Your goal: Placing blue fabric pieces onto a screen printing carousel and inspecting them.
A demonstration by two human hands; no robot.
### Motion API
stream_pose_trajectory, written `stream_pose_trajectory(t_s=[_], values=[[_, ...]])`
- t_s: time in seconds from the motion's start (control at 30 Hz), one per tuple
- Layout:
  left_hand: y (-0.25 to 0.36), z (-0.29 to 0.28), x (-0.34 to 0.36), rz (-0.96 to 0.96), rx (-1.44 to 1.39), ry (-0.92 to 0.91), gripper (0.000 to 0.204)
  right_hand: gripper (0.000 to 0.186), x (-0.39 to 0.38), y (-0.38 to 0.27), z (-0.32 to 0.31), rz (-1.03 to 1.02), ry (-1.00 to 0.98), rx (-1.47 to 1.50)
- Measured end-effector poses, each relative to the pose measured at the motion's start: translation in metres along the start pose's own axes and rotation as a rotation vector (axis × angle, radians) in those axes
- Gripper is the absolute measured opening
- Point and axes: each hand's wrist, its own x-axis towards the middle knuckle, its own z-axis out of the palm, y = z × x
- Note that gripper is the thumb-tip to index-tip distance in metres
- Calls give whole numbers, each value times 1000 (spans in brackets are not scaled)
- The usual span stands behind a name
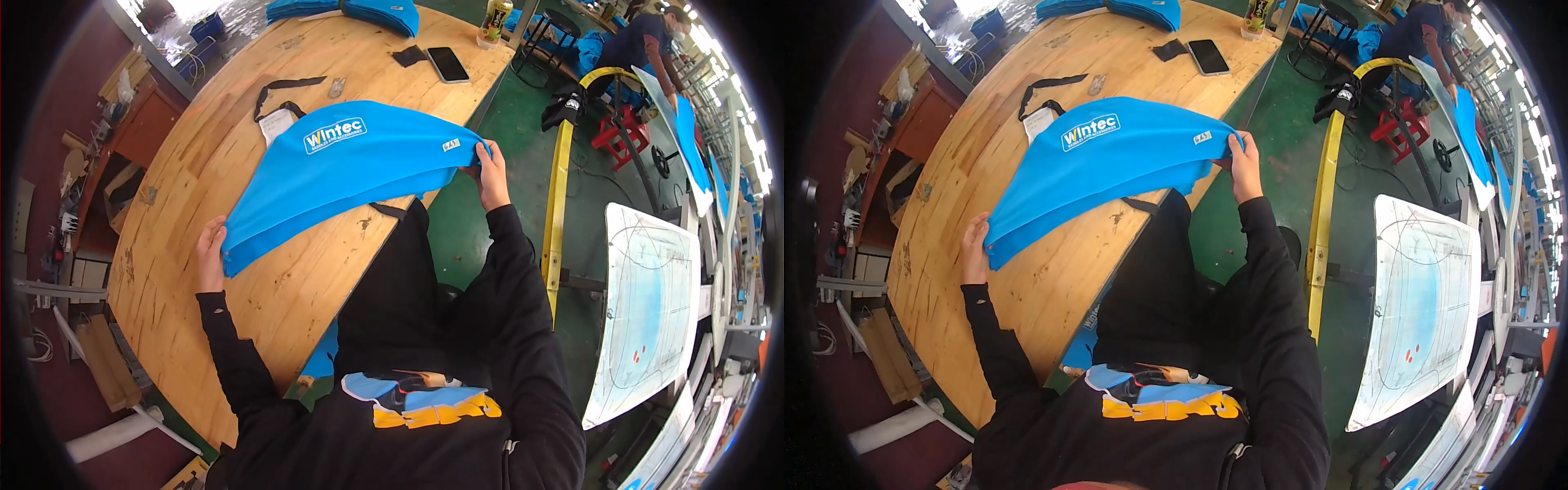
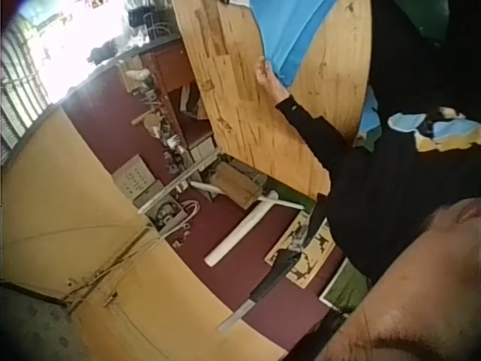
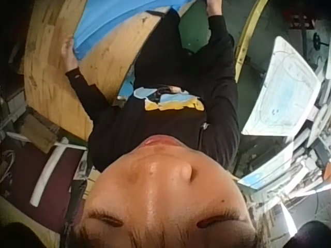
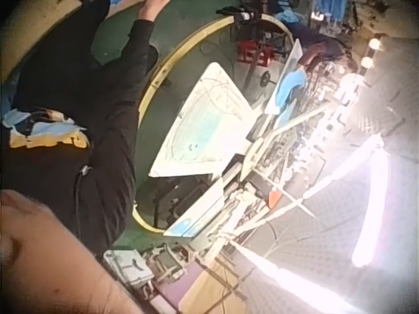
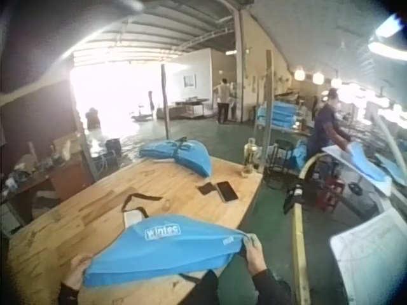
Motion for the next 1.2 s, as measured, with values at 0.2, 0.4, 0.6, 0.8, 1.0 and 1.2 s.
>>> stream_pose_trajectory(t_s=[0.2, 0.4, 0.6, 0.8, 1.0, 1.2], values=[[-11, -7, -5, -85, 334, 44, 25, 17, -6, 17, -15, 64, 30, -37], [-31, -17, -3, 116, 235, 90, 20, 17, -11, 15, -14, 40, 28, 12], [-59, -38, 2, 121, 425, 92, 27, 18, -20, 46, -35, 224, -30, -31], [-44, -3, -12, 140, 880, 338, 19, 14, -48, 125, -130, 213, 129, -129], [-9, 58, -48, 546, 1067, 392, 19, 14, -60, 185, -150, 134, -3, -393], [15, 198, -78, 986, 888, -53, 26, 18, -72, 189, -136, 367, -62, -513]])
